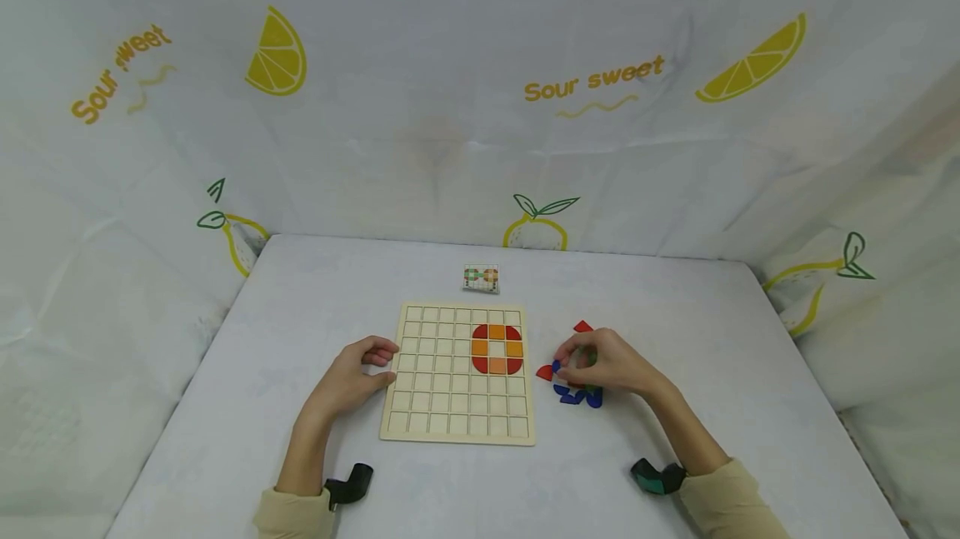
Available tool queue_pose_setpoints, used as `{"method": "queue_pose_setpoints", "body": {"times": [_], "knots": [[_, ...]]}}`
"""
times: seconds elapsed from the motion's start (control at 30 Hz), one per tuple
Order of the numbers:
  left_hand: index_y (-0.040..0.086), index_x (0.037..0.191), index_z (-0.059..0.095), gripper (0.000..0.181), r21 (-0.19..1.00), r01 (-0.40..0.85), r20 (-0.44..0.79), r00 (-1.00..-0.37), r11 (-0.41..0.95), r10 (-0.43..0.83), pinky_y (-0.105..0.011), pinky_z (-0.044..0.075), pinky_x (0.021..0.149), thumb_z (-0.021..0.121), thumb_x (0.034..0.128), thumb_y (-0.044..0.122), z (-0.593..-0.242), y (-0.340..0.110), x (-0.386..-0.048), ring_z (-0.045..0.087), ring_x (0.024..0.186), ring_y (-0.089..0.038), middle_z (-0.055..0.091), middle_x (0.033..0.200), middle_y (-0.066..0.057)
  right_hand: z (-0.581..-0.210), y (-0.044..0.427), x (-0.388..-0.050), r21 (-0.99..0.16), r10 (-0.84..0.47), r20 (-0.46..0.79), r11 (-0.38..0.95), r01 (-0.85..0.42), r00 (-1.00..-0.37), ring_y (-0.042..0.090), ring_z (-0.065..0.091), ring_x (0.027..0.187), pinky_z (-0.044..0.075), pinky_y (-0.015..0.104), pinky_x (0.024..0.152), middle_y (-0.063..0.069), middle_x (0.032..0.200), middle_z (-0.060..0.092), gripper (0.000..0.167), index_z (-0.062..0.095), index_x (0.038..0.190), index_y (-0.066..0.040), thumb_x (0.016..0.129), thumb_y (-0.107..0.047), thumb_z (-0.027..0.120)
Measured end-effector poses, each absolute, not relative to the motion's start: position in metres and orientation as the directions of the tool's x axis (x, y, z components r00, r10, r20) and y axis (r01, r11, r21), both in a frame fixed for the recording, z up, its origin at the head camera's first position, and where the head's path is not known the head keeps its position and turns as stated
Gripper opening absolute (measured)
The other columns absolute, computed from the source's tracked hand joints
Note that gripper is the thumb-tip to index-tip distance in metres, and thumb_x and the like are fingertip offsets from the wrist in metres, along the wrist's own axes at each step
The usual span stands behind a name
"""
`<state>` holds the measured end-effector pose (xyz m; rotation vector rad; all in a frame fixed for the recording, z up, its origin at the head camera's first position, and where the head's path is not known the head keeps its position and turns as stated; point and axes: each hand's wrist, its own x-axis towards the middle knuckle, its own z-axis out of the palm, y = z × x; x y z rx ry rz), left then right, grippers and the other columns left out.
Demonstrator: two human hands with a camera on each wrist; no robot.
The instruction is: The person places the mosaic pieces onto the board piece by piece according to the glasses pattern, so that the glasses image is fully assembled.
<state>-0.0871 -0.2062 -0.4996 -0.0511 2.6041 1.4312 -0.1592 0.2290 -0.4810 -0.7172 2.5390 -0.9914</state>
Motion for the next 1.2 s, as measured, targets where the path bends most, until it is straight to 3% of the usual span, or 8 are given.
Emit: {"method": "queue_pose_setpoints", "body": {"times": [0.3,0.6,0.87,1.0,1.2], "knots": [[0.001,0.127,0.070,0.037,0.837,-0.116,-0.169,-0.984,0.535,0.050,-0.043,0.053,0.100,0.079,0.0914,-0.003,-0.500,-0.206,-0.087,0.067,0.112,-0.026,0.072,0.120,-0.014,-0.473,0.212,-0.156,-0.737,-0.591,-0.083,0.578,-0.349,-0.803,0.006,0.064,0.073,0.058,0.023,0.067,0.001,0.097,0.077,0.018,0.080,0.105,-0.012,0.091,-0.021,0.086],[0.001,0.127,0.070,0.036,0.836,-0.112,-0.164,-0.985,0.538,0.050,-0.043,0.053,0.100,0.079,0.0915,-0.003,-0.500,-0.205,-0.087,0.067,0.111,-0.025,0.072,0.119,-0.014,-0.477,0.191,-0.155,-0.816,-0.701,-0.055,0.442,-0.372,-0.711,0.005,0.063,0.073,0.056,0.020,0.068,0.003,0.093,0.076,0.018,0.078,0.110,-0.009,0.092,-0.011,0.083],[0.001,0.127,0.070,0.036,0.836,-0.109,-0.162,-0.985,0.538,0.052,-0.043,0.053,0.100,0.078,0.0915,-0.003,-0.500,-0.206,-0.087,0.067,0.112,-0.026,0.072,0.119,-0.015,-0.480,0.179,-0.159,-0.811,-0.790,-0.086,0.409,-0.418,-0.607,0.003,0.058,0.070,0.052,0.017,0.065,0.006,0.099,0.079,0.016,0.082,0.111,-0.010,0.100,-0.005,0.072],[0.001,0.127,0.070,0.036,0.836,-0.111,-0.164,-0.985,0.538,0.051,-0.043,0.053,0.101,0.078,0.0915,-0.003,-0.500,-0.206,-0.087,0.067,0.112,-0.026,0.072,0.120,-0.015,-0.482,0.177,-0.160,-0.801,-0.807,-0.084,0.404,-0.442,-0.585,0.001,0.055,0.069,0.050,0.016,0.065,0.007,0.103,0.081,0.014,0.084,0.106,-0.009,0.101,-0.005,0.071],[0.001,0.127,0.070,0.036,0.836,-0.116,-0.169,-0.984,0.536,0.050,-0.044,0.053,0.101,0.078,0.0920,-0.003,-0.499,-0.206,-0.086,0.067,0.113,-0.026,0.071,0.120,-0.015,-0.484,0.173,-0.162,-0.767,-0.814,-0.080,0.419,-0.486,-0.575,-0.002,0.052,0.065,0.047,0.016,0.063,0.002,0.095,0.078,0.014,0.085,0.104,-0.011,0.101,-0.007,0.072]]}}
